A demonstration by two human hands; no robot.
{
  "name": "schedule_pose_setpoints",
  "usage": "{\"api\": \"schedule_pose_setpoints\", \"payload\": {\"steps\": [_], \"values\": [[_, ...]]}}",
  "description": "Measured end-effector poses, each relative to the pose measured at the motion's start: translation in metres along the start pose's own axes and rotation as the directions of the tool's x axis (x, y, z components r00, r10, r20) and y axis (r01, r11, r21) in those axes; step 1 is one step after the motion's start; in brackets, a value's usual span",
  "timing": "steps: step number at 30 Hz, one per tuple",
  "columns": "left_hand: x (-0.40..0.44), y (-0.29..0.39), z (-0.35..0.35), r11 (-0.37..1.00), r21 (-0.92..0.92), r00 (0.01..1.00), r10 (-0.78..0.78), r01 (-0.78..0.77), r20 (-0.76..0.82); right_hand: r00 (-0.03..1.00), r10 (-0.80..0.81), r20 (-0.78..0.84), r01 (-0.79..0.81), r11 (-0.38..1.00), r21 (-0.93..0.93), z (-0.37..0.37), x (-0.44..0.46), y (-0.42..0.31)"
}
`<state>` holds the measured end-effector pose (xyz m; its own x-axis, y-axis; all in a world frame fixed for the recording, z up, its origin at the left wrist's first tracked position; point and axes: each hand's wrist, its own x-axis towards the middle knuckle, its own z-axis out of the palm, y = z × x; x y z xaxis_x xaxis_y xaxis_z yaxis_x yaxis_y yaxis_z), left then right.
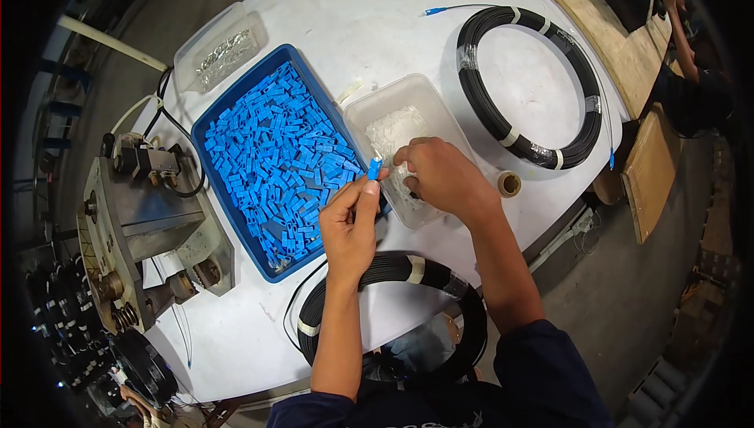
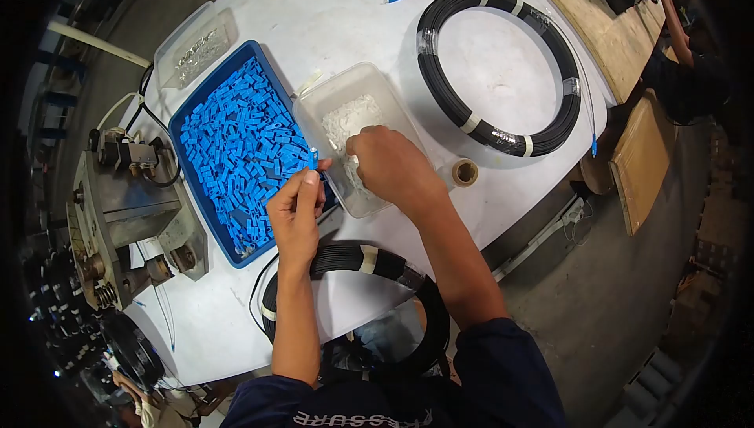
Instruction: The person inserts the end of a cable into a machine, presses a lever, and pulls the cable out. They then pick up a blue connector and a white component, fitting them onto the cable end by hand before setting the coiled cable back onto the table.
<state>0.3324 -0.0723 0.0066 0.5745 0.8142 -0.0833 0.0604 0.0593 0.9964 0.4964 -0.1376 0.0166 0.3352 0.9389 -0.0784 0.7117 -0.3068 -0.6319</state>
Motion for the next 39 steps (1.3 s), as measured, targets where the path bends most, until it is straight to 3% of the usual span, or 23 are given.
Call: {"api": "schedule_pose_setpoints", "payload": {"steps": [3, 6, 12, 18, 21, 23, 26, 39], "values": [[0.000, 0.001, 0.000, 1.000, 0.020, 1.000, -0.008, 0.008, 0.002, 0.997, 0.021, 0.068, -0.023, 0.999, 0.031, 0.003, 0.002, 0.000], [-0.001, 0.002, 0.001, 1.000, 0.024, 1.000, -0.002, 0.002, 0.005, 0.999, -0.009, 0.047, 0.011, 0.999, -0.032, 0.004, 0.002, 0.000], [-0.002, 0.000, -0.002, 0.998, -0.021, 0.999, -0.052, 0.052, 0.012, 0.998, -0.063, 0.000, 0.063, 0.994, 0.085, 0.006, 0.003, 0.004], [-0.002, -0.001, -0.001, 0.998, -0.010, 0.998, -0.058, 0.058, 0.002, 1.000, 0.008, 0.015, -0.010, 0.994, 0.107, 0.003, 0.004, 0.006], [-0.001, 0.001, 0.000, 0.999, -0.001, 0.999, -0.046, 0.046, 0.006, 1.000, -0.026, -0.014, 0.027, 0.999, 0.045, -0.004, -0.001, 0.002], [-0.001, 0.001, 0.000, 0.999, -0.006, 0.999, -0.045, 0.045, 0.006, 1.000, -0.012, 0.026, 0.014, 0.996, -0.089, -0.008, -0.005, -0.001], [-0.001, 0.001, -0.001, 0.999, -0.017, 0.999, -0.047, 0.047, 0.005, 0.995, -0.094, -0.022, 0.095, 0.996, 0.002, -0.007, -0.005, -0.006], [-0.001, -0.002, 0.000, 0.999, -0.027, 1.000, -0.019, 0.019, 0.001, 0.998, -0.026, 0.058, 0.026, 1.000, 0.012, 0.005, 0.009, -0.001]]}}
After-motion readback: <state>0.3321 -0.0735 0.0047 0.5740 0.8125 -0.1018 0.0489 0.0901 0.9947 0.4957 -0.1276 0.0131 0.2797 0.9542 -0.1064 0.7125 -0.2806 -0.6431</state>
